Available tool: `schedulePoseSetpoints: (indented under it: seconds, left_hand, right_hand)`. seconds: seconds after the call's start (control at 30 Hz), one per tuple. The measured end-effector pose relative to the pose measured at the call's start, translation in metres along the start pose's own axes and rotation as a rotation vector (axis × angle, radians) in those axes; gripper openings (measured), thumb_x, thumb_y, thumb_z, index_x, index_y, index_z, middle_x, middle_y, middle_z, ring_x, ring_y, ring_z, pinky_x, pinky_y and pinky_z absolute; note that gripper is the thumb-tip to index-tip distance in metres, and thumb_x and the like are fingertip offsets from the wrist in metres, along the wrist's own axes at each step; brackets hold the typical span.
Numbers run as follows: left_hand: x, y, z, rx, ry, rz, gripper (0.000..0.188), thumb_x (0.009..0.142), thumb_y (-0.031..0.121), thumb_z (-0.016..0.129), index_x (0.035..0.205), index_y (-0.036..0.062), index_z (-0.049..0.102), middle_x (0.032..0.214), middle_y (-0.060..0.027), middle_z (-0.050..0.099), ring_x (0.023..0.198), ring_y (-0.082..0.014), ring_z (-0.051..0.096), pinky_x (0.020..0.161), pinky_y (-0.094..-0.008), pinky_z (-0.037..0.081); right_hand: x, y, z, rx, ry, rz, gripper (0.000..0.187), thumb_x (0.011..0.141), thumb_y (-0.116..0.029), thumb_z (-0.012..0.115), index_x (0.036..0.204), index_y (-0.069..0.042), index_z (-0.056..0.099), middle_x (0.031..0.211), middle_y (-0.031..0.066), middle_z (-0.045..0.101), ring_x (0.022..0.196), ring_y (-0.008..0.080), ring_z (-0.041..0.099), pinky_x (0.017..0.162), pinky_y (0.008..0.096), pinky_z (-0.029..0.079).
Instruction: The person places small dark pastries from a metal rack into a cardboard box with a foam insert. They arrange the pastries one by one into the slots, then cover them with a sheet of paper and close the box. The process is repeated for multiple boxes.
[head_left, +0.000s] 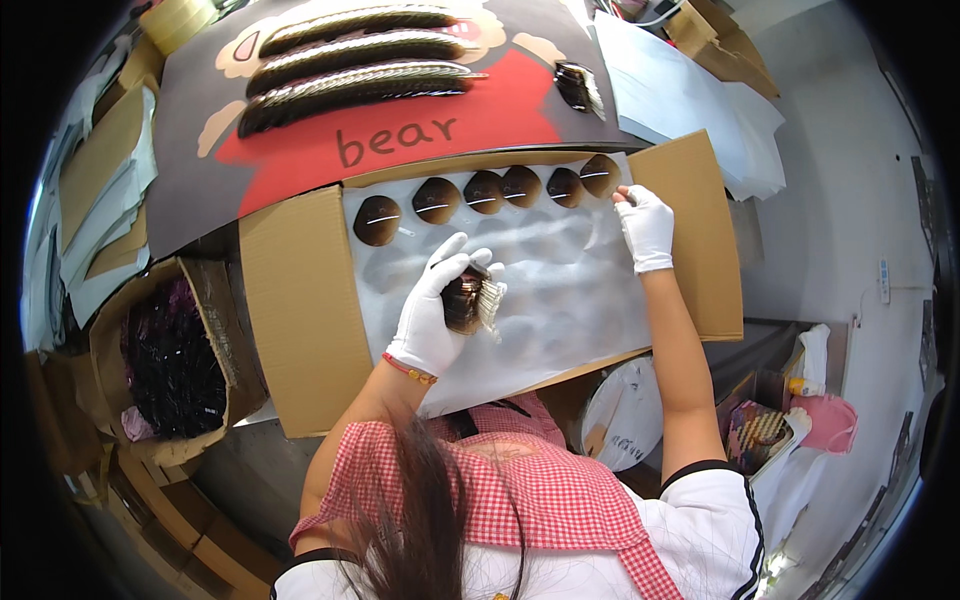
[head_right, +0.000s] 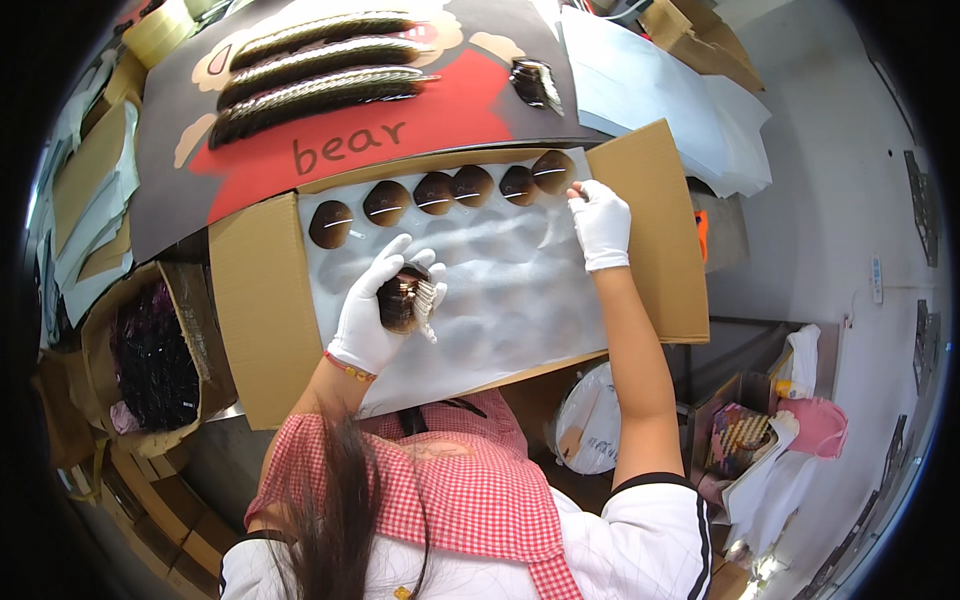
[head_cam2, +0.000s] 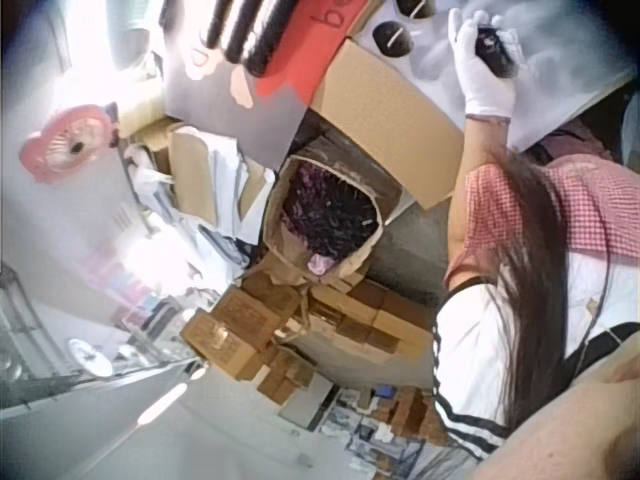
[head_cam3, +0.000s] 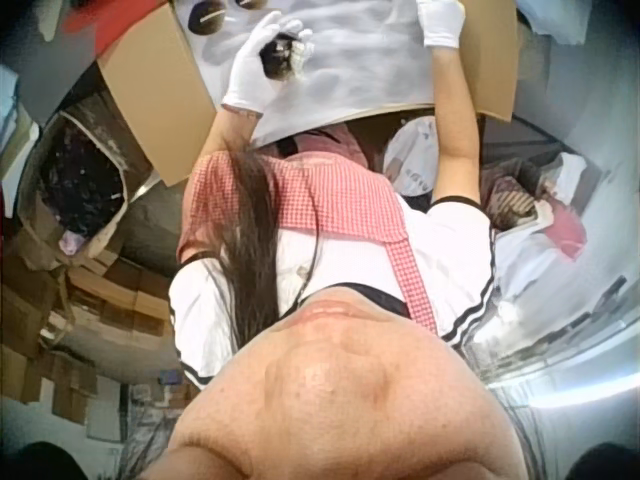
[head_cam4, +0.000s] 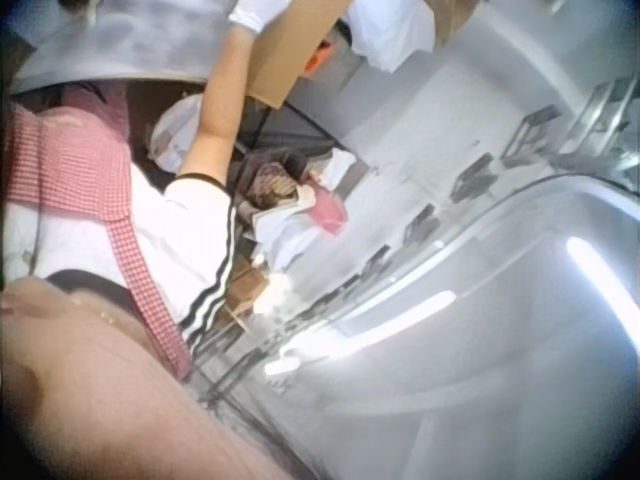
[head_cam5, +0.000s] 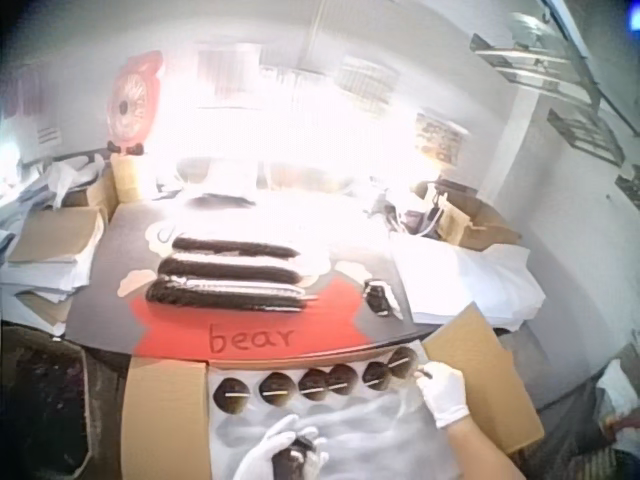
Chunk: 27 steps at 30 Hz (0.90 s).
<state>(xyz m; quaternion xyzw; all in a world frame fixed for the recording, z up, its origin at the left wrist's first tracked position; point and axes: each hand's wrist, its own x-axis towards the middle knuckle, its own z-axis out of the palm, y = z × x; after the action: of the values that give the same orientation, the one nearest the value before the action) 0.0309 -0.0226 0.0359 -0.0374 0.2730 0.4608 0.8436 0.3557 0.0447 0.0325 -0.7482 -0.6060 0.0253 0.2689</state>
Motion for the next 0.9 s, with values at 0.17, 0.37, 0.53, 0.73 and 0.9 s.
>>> schedulePoseSetpoints:
  seconds: [0.17, 0.37, 0.53, 0.73, 0.9]
  left_hand:
    - [0.006, -0.022, 0.012, 0.081, 0.015, 0.093, 0.044, 0.096, 0.012, 0.055, 0.139, 0.0092, 0.043, 0.124, -0.0144, 0.059, 0.11, -0.0304, 0.061, 0.092, -0.0465, 0.054]
    - [-0.014, -0.037, 0.01, 0.365, 0.034, 0.345, 0.045, 0.095, 0.008, 0.056, 0.139, 0.0046, 0.046, 0.126, -0.0086, 0.056, 0.108, -0.0185, 0.059, 0.095, -0.0313, 0.048]
    - [-0.057, -0.012, -0.017, 0.65, 0.08, 0.226, 0.051, 0.091, 0.003, 0.058, 0.141, 0.0031, 0.046, 0.123, -0.0082, 0.058, 0.107, -0.0155, 0.058, 0.093, -0.0285, 0.049]
    - [-0.089, 0.012, -0.037, 0.33, 0.171, 0.149, 0.058, 0.093, 0.008, 0.056, 0.148, 0.0022, 0.037, 0.127, -0.0112, 0.057, 0.11, -0.0182, 0.059, 0.094, -0.0296, 0.049]
    - [-0.091, 0.012, -0.038, -0.05, 0.252, -0.072, 0.044, 0.097, 0.014, 0.054, 0.14, 0.0062, 0.045, 0.129, -0.0132, 0.059, 0.114, -0.026, 0.058, 0.096, -0.0439, 0.052]
  right_hand:
    - [-0.023, -0.028, -0.018, -0.001, -0.093, -0.055, 0.04, 0.084, -0.021, 0.075, 0.117, 0.001, 0.066, 0.11, 0.0182, 0.069, 0.093, 0.0326, 0.069, 0.08, 0.0365, 0.055]
    - [-0.105, -0.132, -0.032, 0.489, -0.795, -0.007, 0.028, 0.082, -0.024, 0.076, 0.099, -0.004, 0.071, 0.089, 0.0147, 0.071, 0.076, 0.0264, 0.068, 0.073, 0.0351, 0.053]
    - [-0.112, -0.163, -0.017, 0.381, -1.011, -0.021, 0.021, 0.081, -0.021, 0.077, 0.094, -0.005, 0.073, 0.081, 0.0131, 0.071, 0.075, 0.0234, 0.068, 0.071, 0.0339, 0.053]
    - [-0.105, -0.189, 0.027, 0.464, -0.845, -0.177, 0.021, 0.081, -0.024, 0.073, 0.089, -0.004, 0.072, 0.08, 0.0162, 0.069, 0.074, 0.027, 0.069, 0.07, 0.0345, 0.053]
    - [-0.101, -0.181, 0.045, 0.244, -0.418, -0.286, 0.02, 0.08, -0.025, 0.074, 0.089, -0.008, 0.073, 0.084, 0.0119, 0.07, 0.079, 0.0307, 0.068, 0.069, 0.0388, 0.054]
